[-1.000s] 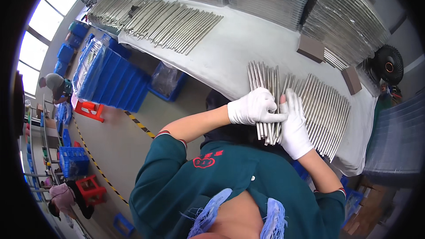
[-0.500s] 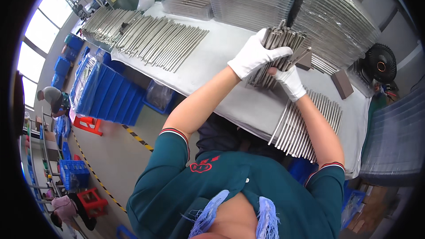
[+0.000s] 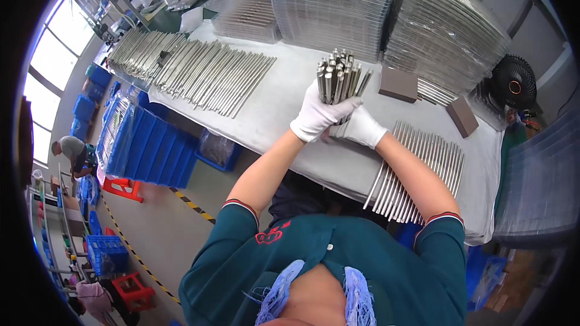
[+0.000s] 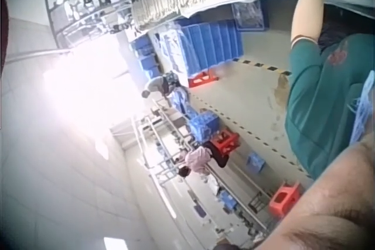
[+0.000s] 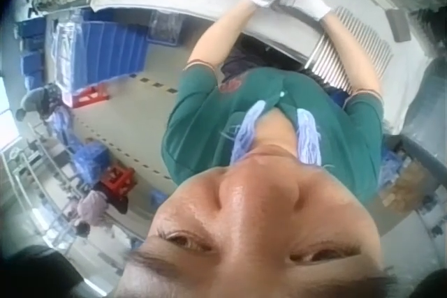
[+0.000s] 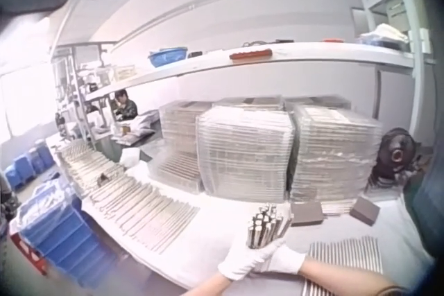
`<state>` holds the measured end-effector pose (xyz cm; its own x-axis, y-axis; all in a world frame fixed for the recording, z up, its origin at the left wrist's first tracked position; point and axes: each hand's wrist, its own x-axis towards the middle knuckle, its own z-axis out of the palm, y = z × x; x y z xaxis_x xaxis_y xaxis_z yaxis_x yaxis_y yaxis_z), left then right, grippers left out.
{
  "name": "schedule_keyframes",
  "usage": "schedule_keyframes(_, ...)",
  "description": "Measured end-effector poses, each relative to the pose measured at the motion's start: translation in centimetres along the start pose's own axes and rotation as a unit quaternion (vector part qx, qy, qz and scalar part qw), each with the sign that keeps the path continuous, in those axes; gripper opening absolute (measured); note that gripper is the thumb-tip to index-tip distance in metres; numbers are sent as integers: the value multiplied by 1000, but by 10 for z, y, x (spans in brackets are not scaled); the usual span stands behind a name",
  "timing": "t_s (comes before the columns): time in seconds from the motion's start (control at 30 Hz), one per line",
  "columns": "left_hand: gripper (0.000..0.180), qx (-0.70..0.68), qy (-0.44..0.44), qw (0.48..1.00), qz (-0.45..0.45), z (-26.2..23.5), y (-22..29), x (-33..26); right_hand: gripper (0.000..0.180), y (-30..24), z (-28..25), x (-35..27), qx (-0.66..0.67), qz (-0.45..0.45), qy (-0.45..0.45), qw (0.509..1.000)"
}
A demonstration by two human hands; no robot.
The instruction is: Organizing and aligning metal rods on a workbench in a manufacturing setting.
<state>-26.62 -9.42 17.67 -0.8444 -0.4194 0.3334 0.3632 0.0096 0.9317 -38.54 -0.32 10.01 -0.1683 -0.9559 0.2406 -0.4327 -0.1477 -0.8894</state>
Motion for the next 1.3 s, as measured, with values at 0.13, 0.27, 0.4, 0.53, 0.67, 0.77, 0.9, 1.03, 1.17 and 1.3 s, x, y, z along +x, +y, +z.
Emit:
schedule_keyframes(0.13, 33, -57, 66, 995, -50, -9, -2, 19, 40, -33, 24, -5, 108, 123, 98, 982)
schedule_keyframes(0.27, 33, -116, 77, 979, -151, -15, -12, 19, 31, -83, 34, -18, 242, 250, 74, 935)
schedule_keyframes(0.4, 56, 17, 32, 994, -104, -27, -33, 9, 23, -86, 61, -25, 374, 290, 104, 875)
schedule_keyframes(0.53, 110, 137, 11, 981, -136, -29, -34, -19, 22, -91, 83, -39, 398, 336, 107, 847)
schedule_keyframes(0.67, 113, 394, -43, 907, -139, -30, -31, -31, 25, -95, 74, -45, 327, 333, 0, 885)
schedule_keyframes(0.77, 88, 495, -82, 858, -105, -34, -25, -38, 39, -109, 58, -41, 220, 389, -87, 890)
schedule_keyframes(0.9, 76, 654, -132, 730, -146, -22, -10, -47, 65, -110, 39, -45, 66, 387, -210, 895)
schedule_keyframes(1.03, 86, 677, -106, 708, -171, -15, 5, -52, 63, -133, 25, -69, -118, 244, -197, 942)
schedule_keyframes(1.17, 95, 690, -110, 692, -182, -14, 2, -49, 48, -147, -7, -102, -94, 176, -17, 980)
schedule_keyframes(1.3, 95, 714, -135, 659, -194, -7, -3, -40, 51, -117, -69, -142, -271, 127, 115, 947)
